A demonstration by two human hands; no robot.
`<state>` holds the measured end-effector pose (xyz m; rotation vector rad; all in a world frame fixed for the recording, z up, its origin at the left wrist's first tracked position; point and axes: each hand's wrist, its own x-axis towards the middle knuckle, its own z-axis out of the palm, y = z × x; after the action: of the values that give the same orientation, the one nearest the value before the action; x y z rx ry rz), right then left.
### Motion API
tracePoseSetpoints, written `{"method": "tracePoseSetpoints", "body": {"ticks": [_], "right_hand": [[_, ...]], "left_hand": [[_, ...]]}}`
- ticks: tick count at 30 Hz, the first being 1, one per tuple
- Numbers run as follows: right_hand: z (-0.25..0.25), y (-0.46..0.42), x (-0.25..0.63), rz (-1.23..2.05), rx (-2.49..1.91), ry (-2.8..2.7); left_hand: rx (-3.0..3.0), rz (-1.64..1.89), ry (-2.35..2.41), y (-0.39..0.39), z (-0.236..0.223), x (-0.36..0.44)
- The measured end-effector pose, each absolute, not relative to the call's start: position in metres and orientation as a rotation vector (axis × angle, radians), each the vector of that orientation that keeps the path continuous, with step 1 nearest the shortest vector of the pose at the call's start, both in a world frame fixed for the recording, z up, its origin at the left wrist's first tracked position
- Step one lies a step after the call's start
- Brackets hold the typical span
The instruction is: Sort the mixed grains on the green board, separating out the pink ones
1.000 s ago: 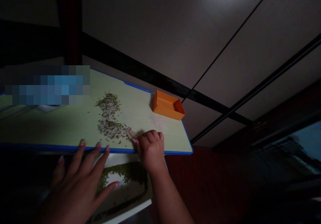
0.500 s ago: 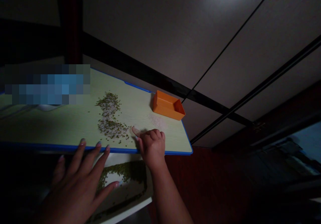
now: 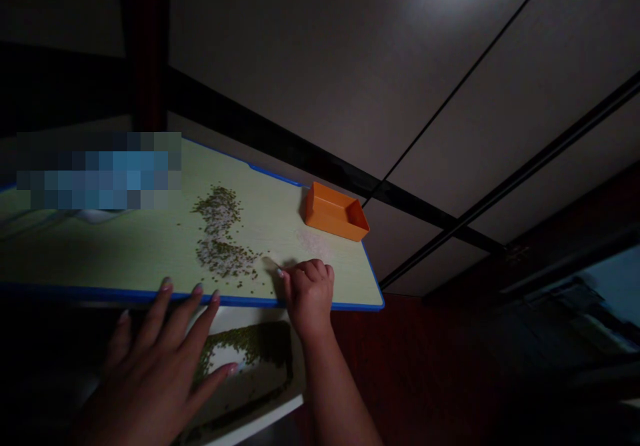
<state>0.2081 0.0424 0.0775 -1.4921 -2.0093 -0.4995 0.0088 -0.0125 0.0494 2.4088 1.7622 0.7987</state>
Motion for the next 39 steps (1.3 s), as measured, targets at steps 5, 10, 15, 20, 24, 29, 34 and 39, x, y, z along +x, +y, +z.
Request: {"method": "tracePoseSetpoints", "body": {"ticks": [5,10,15,20,24,29,34,39], "right_hand": [[0.078,0.045,0.207,-0.466,-1.503,-2.033],[0.077,0.048,0.207,-0.47,-1.526,-2.024],[0.075,0.05,0.207,-0.465,-1.529,-2.008],[0.075,0.051,0.208,-0.466,-1.531,-2.001],[0.074,0.052,0.207,-0.47,-1.539,-1.99],[0.075,0.053,0.207,-0.452,-1.58,-1.995],[0.076,0.055,0.205,-0.433,-1.596,-2.01],[0.08,0.061,0.199,-0.451,-1.676,-2.013]], "left_hand": [[2.44,0.764,1.77,-0.013,0.049,0.008],[2.421,0.773,1.761,-0.013,0.051,0.009],[2.436,0.739,1.784,-0.013,0.051,0.009],[2.471,0.712,1.807,-0.015,0.051,0.008],[2.463,0.711,1.82,-0.014,0.05,0.009],[2.483,0.745,1.769,-0.011,0.044,0.008],[2.505,0.8,1.751,-0.01,0.039,0.006],[2.533,0.854,1.75,-0.009,0.035,0.006]]}}
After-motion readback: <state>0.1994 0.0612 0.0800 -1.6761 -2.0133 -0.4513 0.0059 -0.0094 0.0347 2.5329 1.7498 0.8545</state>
